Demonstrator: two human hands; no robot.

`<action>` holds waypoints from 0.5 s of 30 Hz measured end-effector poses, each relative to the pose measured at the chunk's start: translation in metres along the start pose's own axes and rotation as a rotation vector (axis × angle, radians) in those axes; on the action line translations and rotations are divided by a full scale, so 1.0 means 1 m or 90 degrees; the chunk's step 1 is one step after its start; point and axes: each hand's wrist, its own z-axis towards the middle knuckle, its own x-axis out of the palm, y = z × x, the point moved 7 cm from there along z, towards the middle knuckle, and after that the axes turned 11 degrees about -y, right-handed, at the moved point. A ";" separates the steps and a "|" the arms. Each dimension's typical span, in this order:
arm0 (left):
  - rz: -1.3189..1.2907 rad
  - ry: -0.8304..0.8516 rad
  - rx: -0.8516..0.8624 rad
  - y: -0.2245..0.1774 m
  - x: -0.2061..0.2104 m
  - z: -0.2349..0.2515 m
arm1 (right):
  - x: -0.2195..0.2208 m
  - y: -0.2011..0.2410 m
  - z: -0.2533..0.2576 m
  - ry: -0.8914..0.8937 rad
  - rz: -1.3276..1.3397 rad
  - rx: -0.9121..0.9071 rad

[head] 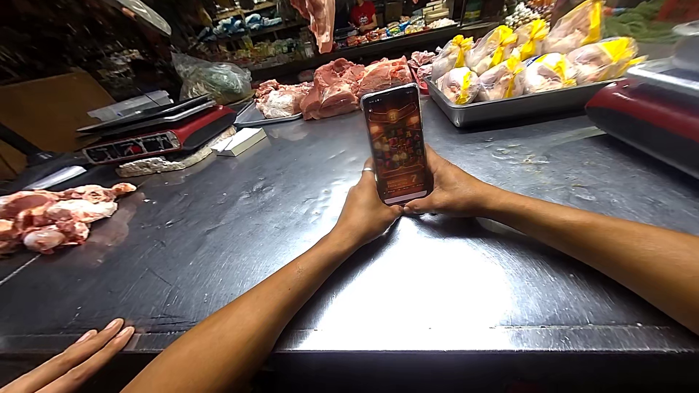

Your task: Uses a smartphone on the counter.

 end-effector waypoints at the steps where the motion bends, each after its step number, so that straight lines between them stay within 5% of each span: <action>1: 0.003 0.000 -0.001 0.000 0.000 0.000 | 0.000 0.000 0.000 -0.003 -0.002 0.004; 15: 0.003 -0.001 0.003 0.001 0.000 0.000 | 0.000 0.003 -0.001 -0.006 -0.013 -0.005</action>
